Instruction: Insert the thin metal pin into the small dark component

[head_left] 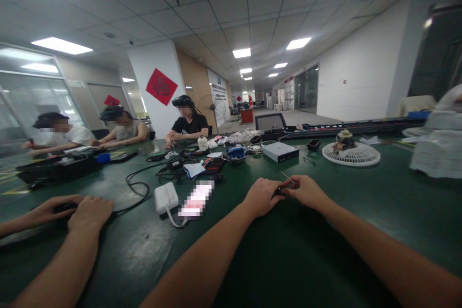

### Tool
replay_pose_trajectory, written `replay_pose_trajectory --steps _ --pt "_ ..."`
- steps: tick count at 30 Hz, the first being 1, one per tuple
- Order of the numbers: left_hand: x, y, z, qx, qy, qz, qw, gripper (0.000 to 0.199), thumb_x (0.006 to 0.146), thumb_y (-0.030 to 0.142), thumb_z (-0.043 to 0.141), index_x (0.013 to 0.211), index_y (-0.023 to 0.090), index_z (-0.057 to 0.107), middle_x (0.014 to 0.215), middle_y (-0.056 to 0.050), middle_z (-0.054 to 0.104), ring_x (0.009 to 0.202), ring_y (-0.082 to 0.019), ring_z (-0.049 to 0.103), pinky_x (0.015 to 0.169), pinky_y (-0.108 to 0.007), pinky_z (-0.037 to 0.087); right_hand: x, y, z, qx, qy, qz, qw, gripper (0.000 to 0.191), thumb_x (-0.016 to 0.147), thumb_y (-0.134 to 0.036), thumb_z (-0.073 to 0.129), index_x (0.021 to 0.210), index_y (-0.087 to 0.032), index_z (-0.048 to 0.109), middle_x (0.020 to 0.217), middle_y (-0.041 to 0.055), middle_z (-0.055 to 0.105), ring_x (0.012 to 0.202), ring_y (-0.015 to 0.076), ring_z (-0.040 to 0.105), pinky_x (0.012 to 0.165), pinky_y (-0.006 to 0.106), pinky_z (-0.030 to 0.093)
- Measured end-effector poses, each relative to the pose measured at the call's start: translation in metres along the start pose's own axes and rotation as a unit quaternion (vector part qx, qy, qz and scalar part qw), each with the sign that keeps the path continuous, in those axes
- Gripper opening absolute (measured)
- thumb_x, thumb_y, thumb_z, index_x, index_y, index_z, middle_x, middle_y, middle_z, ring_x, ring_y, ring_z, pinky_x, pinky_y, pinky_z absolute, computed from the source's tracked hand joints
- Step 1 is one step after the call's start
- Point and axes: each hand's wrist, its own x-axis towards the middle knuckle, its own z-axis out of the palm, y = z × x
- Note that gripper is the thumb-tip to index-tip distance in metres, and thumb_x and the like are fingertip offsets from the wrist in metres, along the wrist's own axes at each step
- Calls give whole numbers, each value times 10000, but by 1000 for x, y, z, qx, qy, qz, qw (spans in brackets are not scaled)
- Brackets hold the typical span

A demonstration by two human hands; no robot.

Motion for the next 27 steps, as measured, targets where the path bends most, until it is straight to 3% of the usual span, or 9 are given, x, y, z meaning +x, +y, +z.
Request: replay_pose_trajectory --steps 3,8,11,13,16,19,27 --pt "1 4 3 25 11 -61 998 386 908 334 602 1268 221 520 1139 -71 666 1067 -243 602 941 -369 405 -5 -9 5 -37 6 -34 999 248 834 -293 630 1044 -194 718 906 44 745 797 178 672 701 250 475" --pt "2 3 10 40 38 -113 992 284 876 306 617 1133 211 540 1102 -71 658 1030 -251 598 910 -378 412 -4 -8 5 -72 26 -21 997 371 892 -315 563 1247 -239 644 950 34 751 803 186 683 711 268 474" --pt "1 -1 13 37 70 -159 984 273 882 315 616 1125 218 539 1093 -63 654 1019 -248 598 886 -379 417 -1 -3 -2 -112 37 -24 993 369 917 -342 532 1252 -279 673 947 33 761 798 195 687 723 287 480" --pt "0 -4 13 31 77 -177 981 281 879 315 627 1133 227 545 1094 -57 652 1032 -244 595 885 -373 417 0 -1 -5 -133 8 -37 990 341 896 -344 564 1191 -290 727 968 37 771 823 208 692 754 296 489" --pt "0 -6 12 9 70 -145 987 287 869 337 656 1127 249 567 1114 -33 650 1055 -226 590 904 -357 415 -1 -1 -6 -141 -30 -57 988 306 877 -331 585 1119 -296 770 1044 40 774 913 232 698 811 305 495" --pt "-1 -6 11 -3 69 -94 993 267 870 333 655 1118 260 589 1109 -17 649 1042 -212 590 905 -347 414 -3 -5 -4 -153 -19 -50 987 309 875 -315 577 1111 -294 775 1048 51 777 949 250 701 841 317 493" --pt "-1 -4 9 17 72 -64 995 277 874 273 632 1150 289 631 1101 -23 642 1048 -215 572 915 -354 399 -6 -9 -4 -138 -57 -65 987 252 849 -312 584 944 -250 809 910 48 783 835 221 711 753 280 491"
